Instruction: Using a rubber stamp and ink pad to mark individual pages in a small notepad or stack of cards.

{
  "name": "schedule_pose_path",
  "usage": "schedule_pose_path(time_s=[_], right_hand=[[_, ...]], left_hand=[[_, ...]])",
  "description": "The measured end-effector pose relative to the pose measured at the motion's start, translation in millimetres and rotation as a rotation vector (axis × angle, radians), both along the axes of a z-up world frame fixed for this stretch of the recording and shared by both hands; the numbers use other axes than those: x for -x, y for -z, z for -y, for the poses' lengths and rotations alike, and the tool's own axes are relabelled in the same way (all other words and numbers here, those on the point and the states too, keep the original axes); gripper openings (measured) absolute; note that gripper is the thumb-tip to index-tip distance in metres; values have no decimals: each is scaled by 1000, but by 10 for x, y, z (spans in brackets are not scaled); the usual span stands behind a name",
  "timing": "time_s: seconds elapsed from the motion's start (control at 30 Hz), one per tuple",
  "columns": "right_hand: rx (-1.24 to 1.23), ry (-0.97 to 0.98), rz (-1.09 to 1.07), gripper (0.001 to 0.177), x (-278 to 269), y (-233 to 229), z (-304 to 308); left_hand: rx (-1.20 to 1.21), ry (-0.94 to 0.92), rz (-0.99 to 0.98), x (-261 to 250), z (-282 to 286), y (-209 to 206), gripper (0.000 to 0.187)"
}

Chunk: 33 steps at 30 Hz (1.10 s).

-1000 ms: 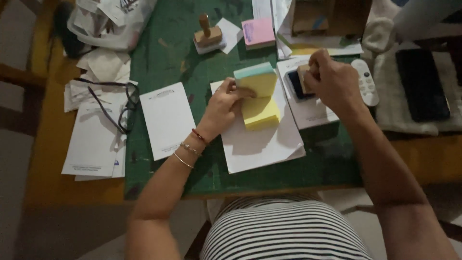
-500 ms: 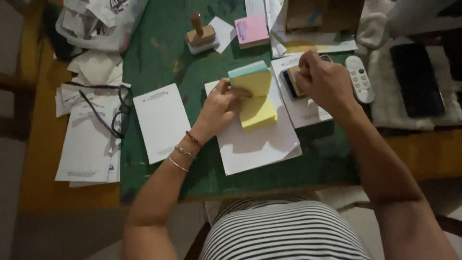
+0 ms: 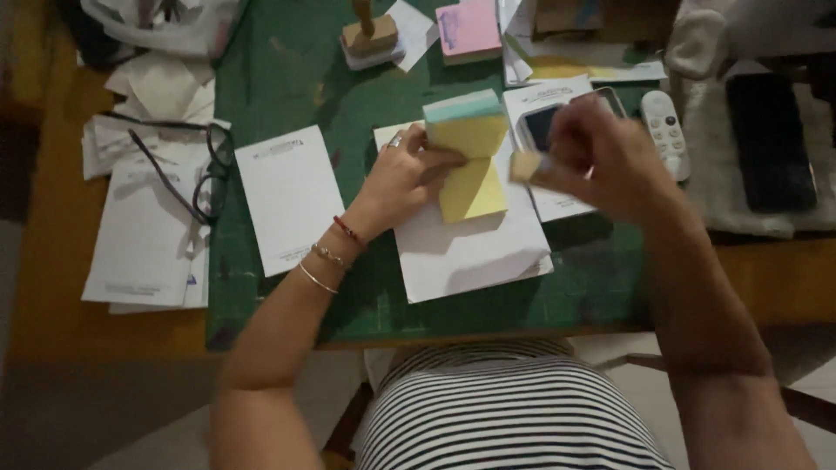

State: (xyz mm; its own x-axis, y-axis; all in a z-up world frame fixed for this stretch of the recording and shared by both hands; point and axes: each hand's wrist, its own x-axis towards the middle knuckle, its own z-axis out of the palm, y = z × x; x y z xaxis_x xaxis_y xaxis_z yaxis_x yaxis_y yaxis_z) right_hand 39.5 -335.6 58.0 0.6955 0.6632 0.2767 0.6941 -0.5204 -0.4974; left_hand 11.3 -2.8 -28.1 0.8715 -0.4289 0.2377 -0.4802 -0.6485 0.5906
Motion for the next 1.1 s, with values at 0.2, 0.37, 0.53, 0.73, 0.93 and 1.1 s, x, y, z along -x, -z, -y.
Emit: schedule_pose_path(time_s=[0.2, 0.37, 0.53, 0.73, 0.93, 1.1], right_hand=[[122, -198, 30, 24, 294, -73, -614], [137, -192, 187, 27, 243, 110, -735], [132, -194, 220, 26, 176, 250, -774], [107, -250, 243, 24, 130, 378, -787], [57, -285, 255, 21, 142, 373, -791], [14, -275, 255, 23, 153, 283, -815]], left_hand=[[-82, -24, 13, -88, -12, 122, 39], [-107, -26, 15, -146, -16, 279, 38], [-115, -26, -2, -145, -13, 209, 36], [-97, -29, -7, -135, -7, 200, 33], [-90, -33, 30, -113, -6, 242, 41], [-92, -40, 98, -111, -11, 243, 32]])
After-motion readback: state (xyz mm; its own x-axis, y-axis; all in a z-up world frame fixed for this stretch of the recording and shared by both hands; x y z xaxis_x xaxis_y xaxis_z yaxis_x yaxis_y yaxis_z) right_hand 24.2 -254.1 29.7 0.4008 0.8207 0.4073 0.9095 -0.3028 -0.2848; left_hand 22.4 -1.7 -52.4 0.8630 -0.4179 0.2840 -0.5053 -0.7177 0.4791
